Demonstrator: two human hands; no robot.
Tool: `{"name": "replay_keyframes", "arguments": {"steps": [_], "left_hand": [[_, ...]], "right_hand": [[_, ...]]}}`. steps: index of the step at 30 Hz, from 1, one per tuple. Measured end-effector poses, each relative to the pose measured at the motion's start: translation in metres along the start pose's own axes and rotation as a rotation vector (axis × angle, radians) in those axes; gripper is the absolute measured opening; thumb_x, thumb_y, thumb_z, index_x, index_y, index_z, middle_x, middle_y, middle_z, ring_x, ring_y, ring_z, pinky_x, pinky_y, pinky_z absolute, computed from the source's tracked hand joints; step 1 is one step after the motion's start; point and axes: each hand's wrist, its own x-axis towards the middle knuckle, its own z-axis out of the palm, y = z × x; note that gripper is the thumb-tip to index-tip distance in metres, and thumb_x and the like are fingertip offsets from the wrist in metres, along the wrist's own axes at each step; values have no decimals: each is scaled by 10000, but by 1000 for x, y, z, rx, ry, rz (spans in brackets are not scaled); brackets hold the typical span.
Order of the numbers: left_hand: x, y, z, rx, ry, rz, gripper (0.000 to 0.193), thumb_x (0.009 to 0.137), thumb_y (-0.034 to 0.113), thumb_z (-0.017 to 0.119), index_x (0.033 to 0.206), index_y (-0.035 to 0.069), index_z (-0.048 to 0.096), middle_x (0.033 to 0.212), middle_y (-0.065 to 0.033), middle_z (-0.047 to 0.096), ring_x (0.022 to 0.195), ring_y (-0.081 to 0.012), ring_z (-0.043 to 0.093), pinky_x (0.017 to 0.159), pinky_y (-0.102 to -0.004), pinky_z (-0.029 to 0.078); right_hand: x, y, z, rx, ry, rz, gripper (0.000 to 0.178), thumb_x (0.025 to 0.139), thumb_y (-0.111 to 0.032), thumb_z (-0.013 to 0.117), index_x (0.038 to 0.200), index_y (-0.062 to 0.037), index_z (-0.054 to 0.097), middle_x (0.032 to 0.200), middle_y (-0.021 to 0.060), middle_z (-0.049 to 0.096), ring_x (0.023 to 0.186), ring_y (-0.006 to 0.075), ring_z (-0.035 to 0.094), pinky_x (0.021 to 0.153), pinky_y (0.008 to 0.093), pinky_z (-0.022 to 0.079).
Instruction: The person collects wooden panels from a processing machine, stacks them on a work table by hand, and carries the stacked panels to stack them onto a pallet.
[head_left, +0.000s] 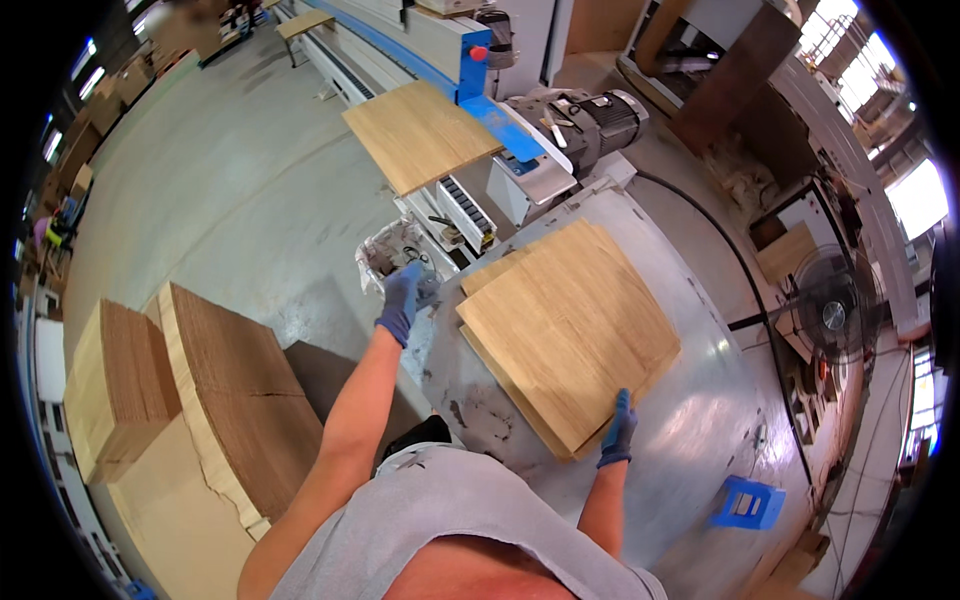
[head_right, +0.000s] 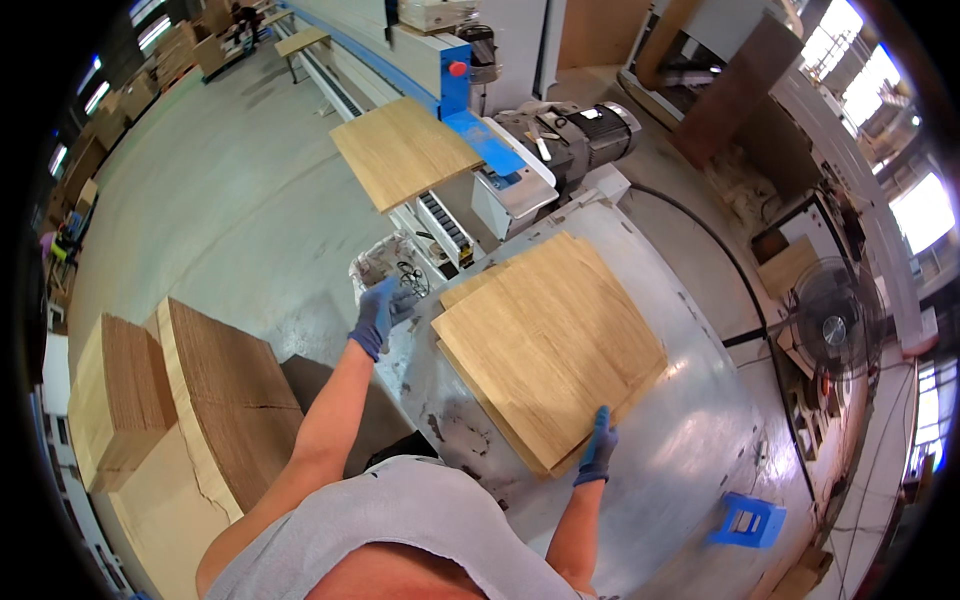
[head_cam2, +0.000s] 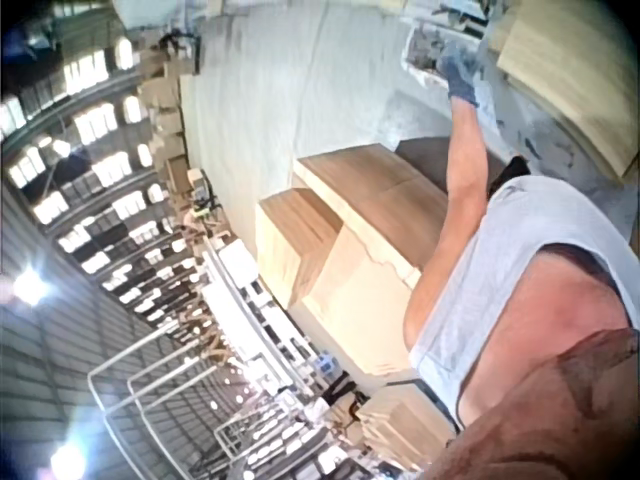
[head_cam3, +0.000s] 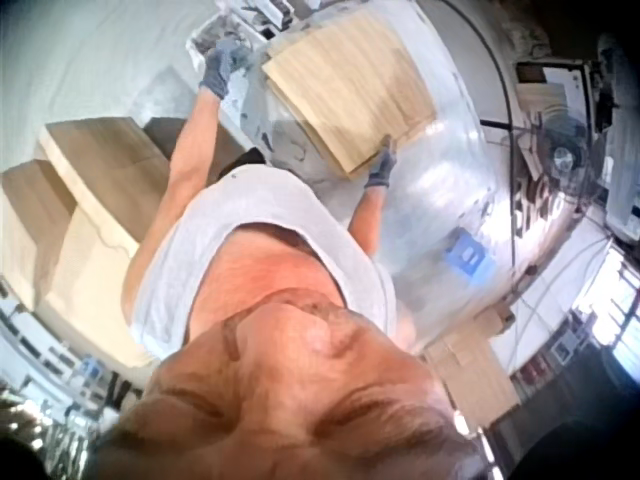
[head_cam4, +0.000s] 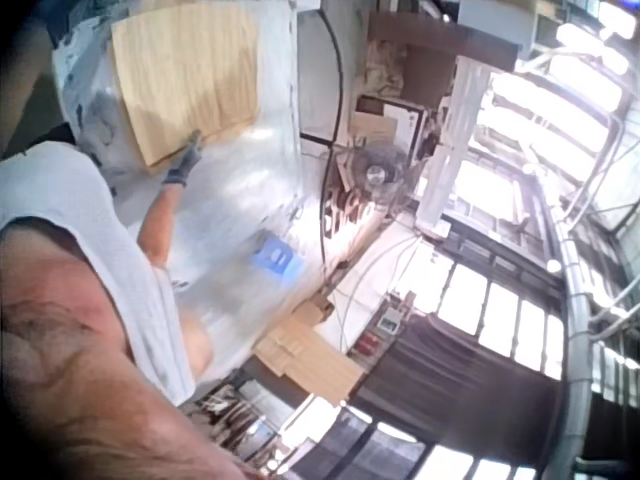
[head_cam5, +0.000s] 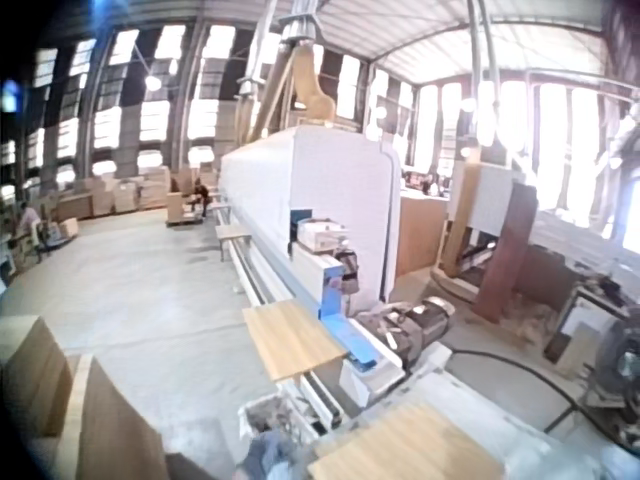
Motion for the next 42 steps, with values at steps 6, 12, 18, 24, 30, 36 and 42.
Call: {"name": "replay_keyframes", "arguments": {"steps": [6,12,18,24,30,36,42], "left_hand": [[54,51,10,-332,-188,29,147,936,313,589,955,169,614,774,-13,627,651,-181,602,564,-337,499],[93,64,22,-348,-242,-47,249,936,310,609,1074,103,622,957,-49,688,866,-207,675,741,-391,562],[126,7,-19,55,-221,305,199,925,164,621,1063,25,651,968,-83,710,841,-270,691,696,-398,566],[-15,-32,65,89,-277,37,204,906,157,654,1020,-12,673,903,-103,702,701,-185,676,563,-325,543],[-144,-68,73,335,-262,-24,225,911,185,670,1023,-9,683,883,-87,703,695,-165,681,534,-285,532],[-175,-72,76,840,-463,60,319,926,286,606,894,-13,712,685,-102,706,640,-227,691,607,-355,534],[-97,-34,115,1151,-278,818,366,893,337,588,992,-5,675,892,-198,696,825,-396,664,774,-446,537]], "right_hand": [[7,-1,2,8,34,5,473,937,-353,671,1180,50,626,1080,96,668,912,172,631,815,319,529],[16,12,-6,-76,75,-12,421,947,-326,663,1178,25,636,1089,61,667,937,157,622,847,304,513],[11,7,16,-41,-1,21,416,947,-316,665,1203,10,628,1090,45,665,939,152,617,845,300,506],[13,18,-18,-81,82,46,450,946,-331,663,1214,28,620,1106,55,662,939,154,615,841,304,505],[12,11,-5,-136,-9,-21,492,974,-363,617,1255,41,590,1171,79,643,1005,177,610,884,315,499],[14,18,-20,209,-119,27,592,984,-413,581,1375,19,474,1280,118,589,1102,234,602,964,358,495],[3,-7,-31,233,-175,148,503,960,-327,638,1324,-6,508,1207,130,625,1014,278,651,846,434,566]]}}
